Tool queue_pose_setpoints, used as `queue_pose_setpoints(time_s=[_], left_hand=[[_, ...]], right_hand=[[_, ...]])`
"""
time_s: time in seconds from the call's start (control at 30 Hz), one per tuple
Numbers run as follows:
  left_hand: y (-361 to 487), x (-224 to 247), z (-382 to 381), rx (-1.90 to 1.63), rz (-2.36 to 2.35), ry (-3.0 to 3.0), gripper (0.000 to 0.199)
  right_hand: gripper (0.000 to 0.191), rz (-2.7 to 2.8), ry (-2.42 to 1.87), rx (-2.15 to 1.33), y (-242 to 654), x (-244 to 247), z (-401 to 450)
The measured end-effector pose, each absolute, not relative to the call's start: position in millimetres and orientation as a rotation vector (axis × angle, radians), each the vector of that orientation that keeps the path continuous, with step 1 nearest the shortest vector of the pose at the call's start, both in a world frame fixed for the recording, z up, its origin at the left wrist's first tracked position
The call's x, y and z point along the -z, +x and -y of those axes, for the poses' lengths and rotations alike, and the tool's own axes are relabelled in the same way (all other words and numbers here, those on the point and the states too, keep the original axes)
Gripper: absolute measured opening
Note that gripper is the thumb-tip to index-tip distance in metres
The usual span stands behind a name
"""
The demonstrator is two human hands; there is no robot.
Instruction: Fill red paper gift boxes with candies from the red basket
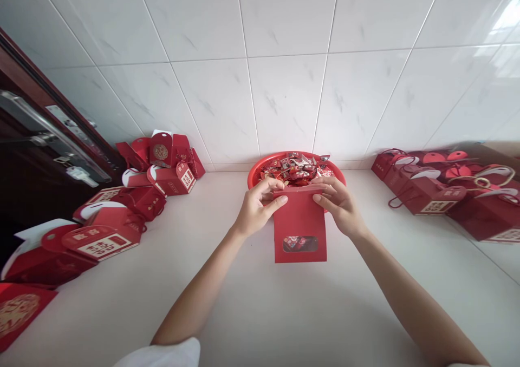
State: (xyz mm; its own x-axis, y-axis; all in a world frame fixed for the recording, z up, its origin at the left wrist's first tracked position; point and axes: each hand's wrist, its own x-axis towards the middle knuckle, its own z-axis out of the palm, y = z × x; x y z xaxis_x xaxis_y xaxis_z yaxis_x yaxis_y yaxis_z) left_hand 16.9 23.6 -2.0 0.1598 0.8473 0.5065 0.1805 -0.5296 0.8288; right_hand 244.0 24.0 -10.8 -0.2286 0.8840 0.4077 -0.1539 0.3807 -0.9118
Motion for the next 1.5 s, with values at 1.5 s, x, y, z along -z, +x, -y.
queue_pose_setpoints(time_s=[1.5], left_hand=[[26, 32, -43, -1.281, -0.974, 1.904, 0.03]], right_hand=[[0.045, 0.771, -1.155, 0.004, 424, -35, 25]])
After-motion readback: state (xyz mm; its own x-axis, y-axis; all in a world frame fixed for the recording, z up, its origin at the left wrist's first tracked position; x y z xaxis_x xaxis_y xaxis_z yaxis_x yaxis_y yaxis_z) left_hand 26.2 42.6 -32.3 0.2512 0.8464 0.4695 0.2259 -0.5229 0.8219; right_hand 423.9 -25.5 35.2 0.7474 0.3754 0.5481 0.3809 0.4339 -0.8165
